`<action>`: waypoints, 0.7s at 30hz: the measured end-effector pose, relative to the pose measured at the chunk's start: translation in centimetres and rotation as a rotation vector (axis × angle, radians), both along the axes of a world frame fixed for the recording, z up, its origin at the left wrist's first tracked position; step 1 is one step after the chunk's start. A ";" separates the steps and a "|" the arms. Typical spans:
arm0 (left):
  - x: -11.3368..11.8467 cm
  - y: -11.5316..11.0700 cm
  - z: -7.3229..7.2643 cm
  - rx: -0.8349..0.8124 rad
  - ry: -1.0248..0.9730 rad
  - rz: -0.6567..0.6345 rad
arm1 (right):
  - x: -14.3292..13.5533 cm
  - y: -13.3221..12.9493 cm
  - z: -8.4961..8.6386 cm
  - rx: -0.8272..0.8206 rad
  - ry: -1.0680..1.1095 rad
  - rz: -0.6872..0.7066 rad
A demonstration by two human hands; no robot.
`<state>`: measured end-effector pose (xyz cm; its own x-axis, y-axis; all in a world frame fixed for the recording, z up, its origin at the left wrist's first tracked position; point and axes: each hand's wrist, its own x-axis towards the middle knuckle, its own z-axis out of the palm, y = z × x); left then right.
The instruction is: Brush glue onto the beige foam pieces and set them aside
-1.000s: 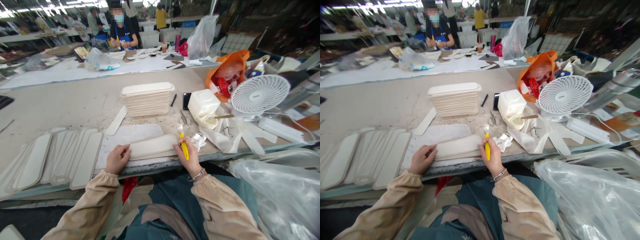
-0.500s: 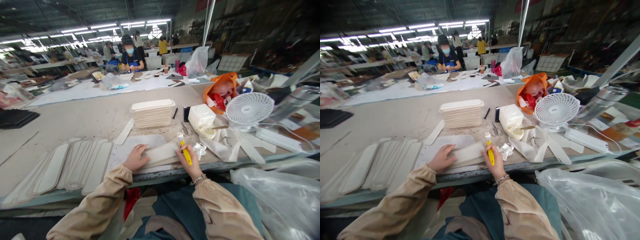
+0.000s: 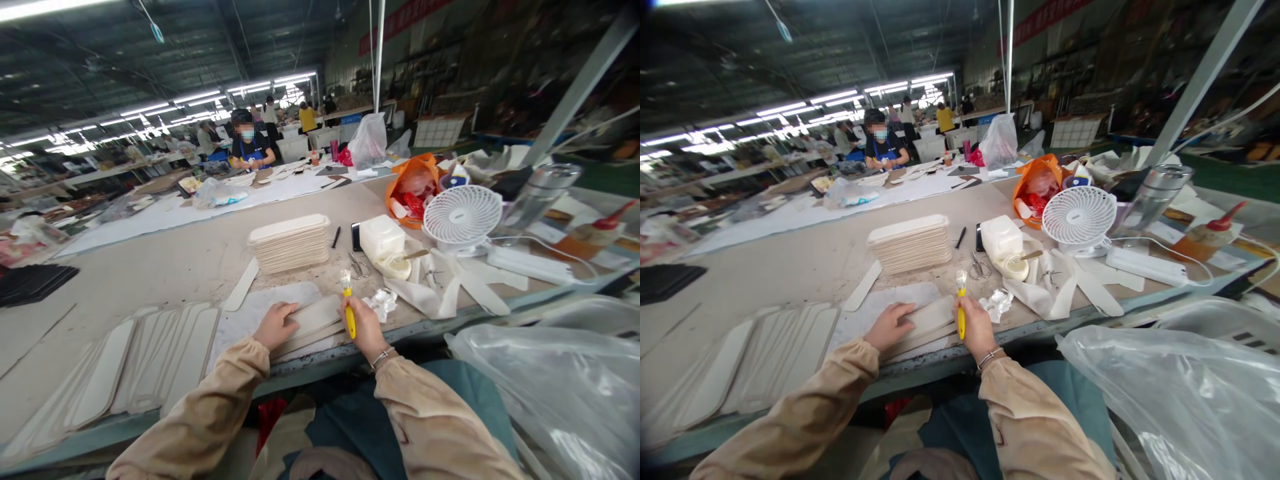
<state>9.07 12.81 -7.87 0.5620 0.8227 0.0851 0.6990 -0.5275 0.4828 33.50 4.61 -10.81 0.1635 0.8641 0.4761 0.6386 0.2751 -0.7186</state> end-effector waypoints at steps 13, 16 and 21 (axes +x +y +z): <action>1.8 -1.3 4.1 -0.321 -0.142 -0.025 | -0.1 0.2 2.4 0.055 0.676 0.046; 2.3 -2.6 5.0 -0.396 -0.179 0.003 | 0.2 0.4 2.7 0.079 0.729 0.037; 3.3 -5.5 4.9 -0.543 -0.278 0.044 | 0.8 0.3 3.1 0.054 0.798 0.067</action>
